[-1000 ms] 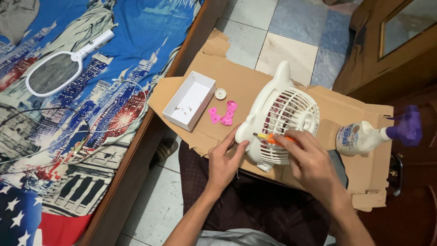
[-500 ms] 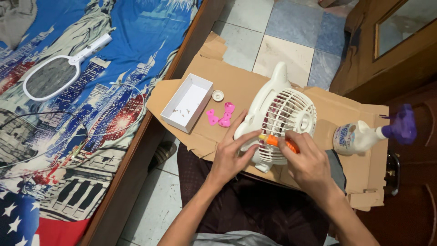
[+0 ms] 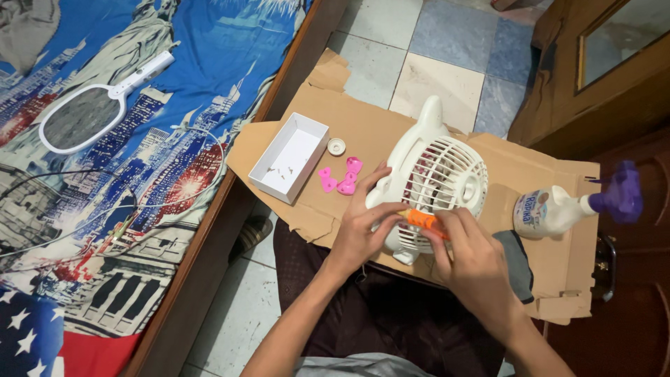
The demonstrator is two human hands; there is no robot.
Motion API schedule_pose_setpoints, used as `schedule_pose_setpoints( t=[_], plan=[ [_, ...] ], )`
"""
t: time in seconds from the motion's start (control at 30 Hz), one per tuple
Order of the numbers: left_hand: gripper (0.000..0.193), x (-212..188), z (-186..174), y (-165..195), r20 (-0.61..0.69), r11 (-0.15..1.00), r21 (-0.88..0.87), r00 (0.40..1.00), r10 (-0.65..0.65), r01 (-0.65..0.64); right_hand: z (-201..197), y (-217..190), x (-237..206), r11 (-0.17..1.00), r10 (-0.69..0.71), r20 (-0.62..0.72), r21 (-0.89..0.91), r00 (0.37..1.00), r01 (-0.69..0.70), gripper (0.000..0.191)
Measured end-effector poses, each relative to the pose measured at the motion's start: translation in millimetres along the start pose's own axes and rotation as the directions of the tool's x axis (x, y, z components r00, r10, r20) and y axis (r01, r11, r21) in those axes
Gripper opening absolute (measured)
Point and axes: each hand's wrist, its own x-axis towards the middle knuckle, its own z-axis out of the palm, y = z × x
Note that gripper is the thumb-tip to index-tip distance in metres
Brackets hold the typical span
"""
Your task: The person uses an orange screwdriver to remove screws from the base of a white electric fan. They place the screws into a small white box and continue unscrewing multiple fasteners around the fan's base.
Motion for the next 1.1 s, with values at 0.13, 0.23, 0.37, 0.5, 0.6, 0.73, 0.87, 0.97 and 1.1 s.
schedule_pose_setpoints(
  t=[0.13, 0.23, 0.37, 0.5, 0.6, 0.73, 0.87, 0.97, 1.1],
  plan=[
    [0.027, -0.6, 0.4, -0.5, -0.001, 1.000, -0.007, 1.000, 0.011, -0.011, -3.6, 0.4, 6.1, 0.965, -0.262, -0.077, -0.014, 0.962, 0.262, 0.035],
    [0.026, -0.1, 0.5, -2.6, -0.026, 1.000, 0.009, 1.000, -0.003, 0.003, -0.6, -0.6, 4.9, 0.996, -0.075, -0.011, 0.039, 0.997, 0.076, 0.041],
    [0.027, -0.5, 0.7, -4.0, -0.027, 1.000, 0.018, 1.000, 0.014, -0.014, 1.3, -1.1, 3.8, 0.991, 0.093, 0.062, 0.087, 0.994, -0.099, 0.037],
    [0.027, -1.8, 0.7, -2.8, -0.009, 1.000, 0.002, 1.000, 0.011, -0.011, -0.8, -0.1, 6.8, 0.970, -0.243, -0.078, 0.002, 0.967, 0.244, 0.031],
    [0.024, -0.3, 2.5, -2.8, -0.036, 0.999, 0.035, 0.999, 0.003, -0.001, -0.7, -1.8, 7.5, 0.989, -0.125, -0.081, 0.067, 0.989, 0.131, 0.039],
    [0.024, -1.0, 3.0, -2.7, -0.035, 0.999, 0.039, 0.999, 0.005, -0.004, -1.8, -2.3, 6.9, 0.986, 0.124, 0.026, 0.107, 0.992, -0.126, 0.030],
    [0.025, -2.8, 2.2, -3.4, -0.025, 0.999, 0.038, 1.000, 0.007, -0.006, -4.4, -1.5, 7.7, 0.985, -0.099, -0.032, 0.140, 0.995, 0.102, 0.029],
    [0.023, -2.1, 3.0, -5.8, -0.036, 0.999, 0.050, 0.999, 0.008, -0.006, -1.9, -4.7, 8.4, 0.989, 0.026, -0.005, 0.144, 1.000, -0.025, 0.042],
    [0.024, -2.7, 2.2, -8.4, -0.048, 0.998, 0.066, 0.999, 0.007, -0.003, 0.3, -5.9, 10.8, 0.908, 0.355, 0.166, 0.174, 0.920, -0.382, 0.024]
  ],
)
